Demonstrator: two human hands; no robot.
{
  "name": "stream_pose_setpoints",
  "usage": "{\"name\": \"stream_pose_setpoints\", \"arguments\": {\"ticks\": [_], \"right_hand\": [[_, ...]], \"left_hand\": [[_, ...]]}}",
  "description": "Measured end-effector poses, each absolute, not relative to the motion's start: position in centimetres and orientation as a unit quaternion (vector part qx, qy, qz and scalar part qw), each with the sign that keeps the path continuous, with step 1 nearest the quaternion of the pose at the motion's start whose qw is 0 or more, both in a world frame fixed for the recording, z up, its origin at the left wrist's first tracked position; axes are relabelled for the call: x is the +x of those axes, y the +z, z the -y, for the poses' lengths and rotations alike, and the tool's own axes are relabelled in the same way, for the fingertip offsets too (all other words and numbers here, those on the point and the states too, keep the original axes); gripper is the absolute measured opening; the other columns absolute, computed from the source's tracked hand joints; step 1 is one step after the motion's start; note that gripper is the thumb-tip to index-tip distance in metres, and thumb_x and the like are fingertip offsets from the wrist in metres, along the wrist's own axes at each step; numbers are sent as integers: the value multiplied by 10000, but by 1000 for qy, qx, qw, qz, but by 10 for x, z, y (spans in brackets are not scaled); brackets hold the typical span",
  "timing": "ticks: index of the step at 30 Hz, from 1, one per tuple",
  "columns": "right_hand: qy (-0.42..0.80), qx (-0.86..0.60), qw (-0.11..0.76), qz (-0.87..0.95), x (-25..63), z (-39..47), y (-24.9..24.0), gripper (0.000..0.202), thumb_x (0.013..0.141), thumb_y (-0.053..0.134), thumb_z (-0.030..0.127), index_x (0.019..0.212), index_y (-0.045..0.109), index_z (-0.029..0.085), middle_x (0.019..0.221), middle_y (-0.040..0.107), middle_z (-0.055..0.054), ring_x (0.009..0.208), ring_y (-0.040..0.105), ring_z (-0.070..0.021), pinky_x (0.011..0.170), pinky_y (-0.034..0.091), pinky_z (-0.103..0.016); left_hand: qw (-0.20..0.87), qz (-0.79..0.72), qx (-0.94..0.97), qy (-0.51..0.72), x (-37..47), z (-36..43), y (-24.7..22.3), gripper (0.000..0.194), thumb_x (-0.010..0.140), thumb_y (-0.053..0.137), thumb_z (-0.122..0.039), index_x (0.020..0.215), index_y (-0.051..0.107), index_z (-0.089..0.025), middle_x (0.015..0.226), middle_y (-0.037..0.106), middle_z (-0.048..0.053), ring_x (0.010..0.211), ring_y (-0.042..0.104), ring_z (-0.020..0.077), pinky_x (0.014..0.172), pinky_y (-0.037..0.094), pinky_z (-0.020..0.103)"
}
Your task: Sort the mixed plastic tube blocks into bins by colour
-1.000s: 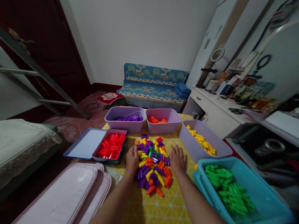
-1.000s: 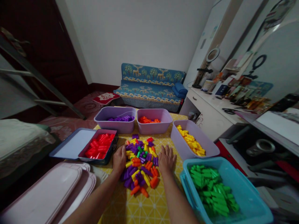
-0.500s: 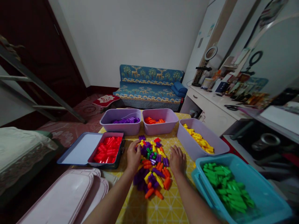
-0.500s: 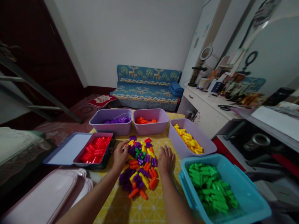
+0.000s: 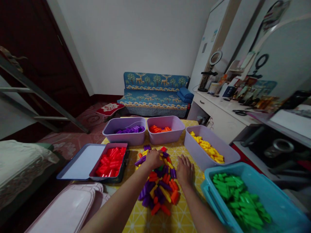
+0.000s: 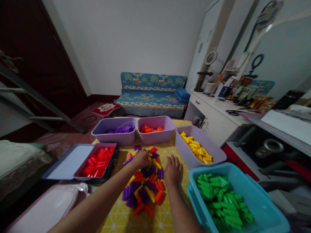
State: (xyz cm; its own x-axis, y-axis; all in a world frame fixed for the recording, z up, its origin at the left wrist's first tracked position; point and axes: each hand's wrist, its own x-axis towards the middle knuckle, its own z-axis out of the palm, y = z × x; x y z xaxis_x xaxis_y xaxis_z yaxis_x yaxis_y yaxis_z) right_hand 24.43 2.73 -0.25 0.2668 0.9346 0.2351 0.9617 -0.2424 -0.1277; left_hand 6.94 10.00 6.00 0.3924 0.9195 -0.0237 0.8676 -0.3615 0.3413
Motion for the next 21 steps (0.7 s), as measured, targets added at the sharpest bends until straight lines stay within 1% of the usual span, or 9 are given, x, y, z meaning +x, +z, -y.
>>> {"name": "stream_pose_setpoints", "arguments": {"ticks": [4, 9, 13, 15, 17, 19, 21], "right_hand": [[-50, -790, 127, 597, 243, -27, -1, 482, 957, 296, 205, 1382, 520, 245, 1529, 422, -43, 1416, 321, -223, 1111, 244, -434], [-50, -792, 128, 595, 241, -27, 0, 482, 960, 285, 208, 1380, 520, 245, 1520, 436, -29, 1413, 321, -225, 1117, 241, -440], [-51, -789, 126, 600, 243, -28, -2, 473, 957, 301, 216, 1369, 532, 247, 1515, 443, -46, 1404, 328, -227, 1114, 242, -437], [-56, -787, 131, 601, 243, -28, -3, 463, 962, 302, 226, 1356, 544, 248, 1512, 446, -55, 1401, 333, -227, 1109, 247, -436], [-61, -786, 135, 600, 243, -28, -4, 456, 968, 299, 233, 1349, 548, 259, 1513, 445, -54, 1402, 334, -228, 1107, 248, -442], [-61, -787, 135, 598, 243, -28, -4, 454, 967, 307, 226, 1351, 545, 270, 1516, 442, -47, 1406, 331, -228, 1108, 247, -447], [-57, -789, 131, 598, 243, -28, -4, 458, 958, 322, 204, 1354, 540, 276, 1521, 434, -40, 1415, 320, -227, 1112, 242, -447]], "left_hand": [[145, -529, 834, 64, 67, -100, 61, 495, 705, 638, -296, 1189, 632, -193, 1060, 687, 150, 995, 665, 314, 897, 498, 436], [147, -480, 864, 33, 69, -95, 68, 462, 753, 607, -323, 1204, 634, -228, 1094, 697, 135, 1010, 666, 304, 914, 486, 421], [146, -464, 873, 28, 66, -94, 75, 464, 766, 557, -192, 1220, 635, -247, 1063, 716, 110, 1010, 667, 277, 924, 465, 394], [170, -463, 866, 79, 62, -95, 75, 442, 763, 544, -159, 1178, 660, -257, 999, 726, 81, 962, 671, 246, 898, 466, 357], [223, -465, 841, 167, 59, -96, 73, 411, 745, 554, -147, 1121, 684, -250, 909, 719, 49, 868, 663, 209, 837, 473, 316], [301, -463, 791, 264, 57, -95, 70, 399, 703, 571, -125, 1069, 691, -229, 801, 681, 15, 764, 632, 169, 757, 473, 275], [404, -462, 709, 348, 56, -91, 67, 387, 670, 581, -112, 1034, 676, -200, 708, 623, -15, 676, 595, 137, 685, 468, 244]]}}
